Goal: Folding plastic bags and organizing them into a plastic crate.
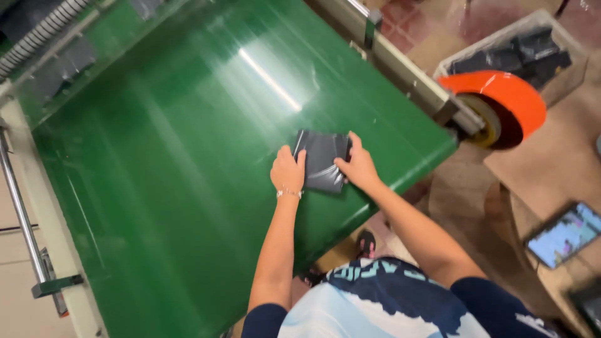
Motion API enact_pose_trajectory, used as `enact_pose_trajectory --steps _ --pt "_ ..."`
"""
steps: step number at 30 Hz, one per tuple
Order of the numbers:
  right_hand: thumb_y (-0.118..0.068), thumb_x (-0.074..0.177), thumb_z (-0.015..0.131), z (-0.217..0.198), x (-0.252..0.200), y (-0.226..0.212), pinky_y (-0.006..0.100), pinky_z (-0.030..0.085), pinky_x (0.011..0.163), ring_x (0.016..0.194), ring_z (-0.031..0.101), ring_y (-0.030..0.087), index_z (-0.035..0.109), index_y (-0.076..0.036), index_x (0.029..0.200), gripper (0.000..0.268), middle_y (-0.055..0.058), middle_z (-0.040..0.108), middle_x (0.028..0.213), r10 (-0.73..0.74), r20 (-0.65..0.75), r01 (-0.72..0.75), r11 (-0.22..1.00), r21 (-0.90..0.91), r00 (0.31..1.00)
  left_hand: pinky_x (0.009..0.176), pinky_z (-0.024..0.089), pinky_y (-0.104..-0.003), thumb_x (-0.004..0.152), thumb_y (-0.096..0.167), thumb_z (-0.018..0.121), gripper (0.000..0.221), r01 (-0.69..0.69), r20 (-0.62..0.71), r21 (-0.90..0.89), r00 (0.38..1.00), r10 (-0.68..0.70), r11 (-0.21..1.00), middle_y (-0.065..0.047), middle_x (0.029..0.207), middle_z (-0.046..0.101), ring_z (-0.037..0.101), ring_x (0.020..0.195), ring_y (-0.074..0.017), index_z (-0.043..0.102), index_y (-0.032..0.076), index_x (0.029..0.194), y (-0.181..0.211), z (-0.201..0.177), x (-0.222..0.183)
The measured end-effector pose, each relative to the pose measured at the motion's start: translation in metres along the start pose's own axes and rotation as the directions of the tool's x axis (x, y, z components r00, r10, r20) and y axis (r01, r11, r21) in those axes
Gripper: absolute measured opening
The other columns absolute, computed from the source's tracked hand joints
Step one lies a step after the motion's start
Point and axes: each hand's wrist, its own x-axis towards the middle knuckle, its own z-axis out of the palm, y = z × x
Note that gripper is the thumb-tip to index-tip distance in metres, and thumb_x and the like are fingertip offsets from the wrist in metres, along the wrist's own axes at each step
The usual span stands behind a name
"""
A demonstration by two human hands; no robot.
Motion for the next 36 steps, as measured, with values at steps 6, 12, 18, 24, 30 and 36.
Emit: enact_pose_trajectory --steps 6,12,18,24,30,36 --pt "-0.035 0.082 0.075 0.010 0.030 0.049 0.052 0.055 0.094 0.113 0.065 0.043 0.025 -0.009 0.153 0.090 0.029 0.065 0.121 0.053 0.050 -0.044 0.985 -0.166 0.997 0.080 0.060 -0.049 0.089 0.050 0.065 0.045 0.065 0.130 -0.028 0.990 -0.061 0.998 -0.001 0.109 0.059 0.059 0.106 -0.0282 0.056 0.020 0.122 0.013 0.012 0.017" --pt "-0.049 0.074 0.079 -0.010 0.009 0.051 0.045 0.050 0.089 0.111 0.059 0.034 0.041 0.001 0.147 0.096 0.017 0.059 0.120 -0.448 -0.091 0.261 0.661 -0.704 0.889 0.085 0.053 -0.043 0.089 0.013 0.068 0.019 -0.360 -0.162 -0.347 0.932 0.323 0.866 -0.013 0.096 0.058 0.062 0.097 -0.0357 0.059 0.004 0.103 0.031 -0.022 -0.002" --pt "-0.064 0.083 0.063 -0.060 -0.053 0.016 0.045 0.034 0.115 0.138 0.044 0.032 0.039 -0.005 0.150 0.093 0.017 0.052 0.140 -0.808 0.129 0.748 0.455 -0.482 0.575 0.079 0.051 -0.040 0.083 0.019 0.072 0.025 -0.589 -0.178 -0.335 0.806 0.564 0.736 -0.003 0.097 0.057 0.058 0.097 -0.0270 0.055 0.013 0.100 0.059 -0.113 -0.102" --pt "-0.042 0.090 0.062 -0.045 -0.184 0.055 0.039 0.058 0.073 0.080 0.073 0.029 0.062 -0.013 0.126 0.046 0.006 0.074 0.085 -0.669 0.043 0.647 0.699 -0.305 0.742 0.079 0.051 -0.036 0.087 0.019 0.070 0.024 -0.628 -0.193 -0.510 0.750 0.633 0.588 -0.003 0.095 0.056 0.060 0.091 -0.0258 0.052 0.014 0.101 0.056 -0.162 -0.202" --pt "-0.040 0.092 0.064 0.000 -0.298 0.162 0.036 0.054 0.053 0.060 0.072 0.030 0.060 -0.012 0.108 0.033 0.010 0.064 0.057 -0.290 -0.210 0.259 0.952 -0.164 0.934 0.081 0.049 -0.037 0.069 0.037 0.086 0.044 -0.469 0.141 -0.522 0.776 0.614 0.712 0.002 0.096 0.062 0.062 0.097 -0.0215 0.062 0.020 0.101 0.060 -0.142 -0.268" --pt "-0.025 0.097 0.063 -0.067 -0.394 0.179 0.052 0.052 0.095 0.109 0.066 0.041 0.056 0.011 0.127 0.048 0.030 0.069 0.109 0.171 -0.533 -0.070 0.976 0.205 0.829 0.119 0.028 -0.048 0.095 0.017 0.067 0.071 0.232 0.447 -0.865 0.758 0.474 0.445 -0.024 0.151 0.038 0.034 0.144 -0.0338 0.027 0.000 0.152 0.111 -0.088 -0.355"
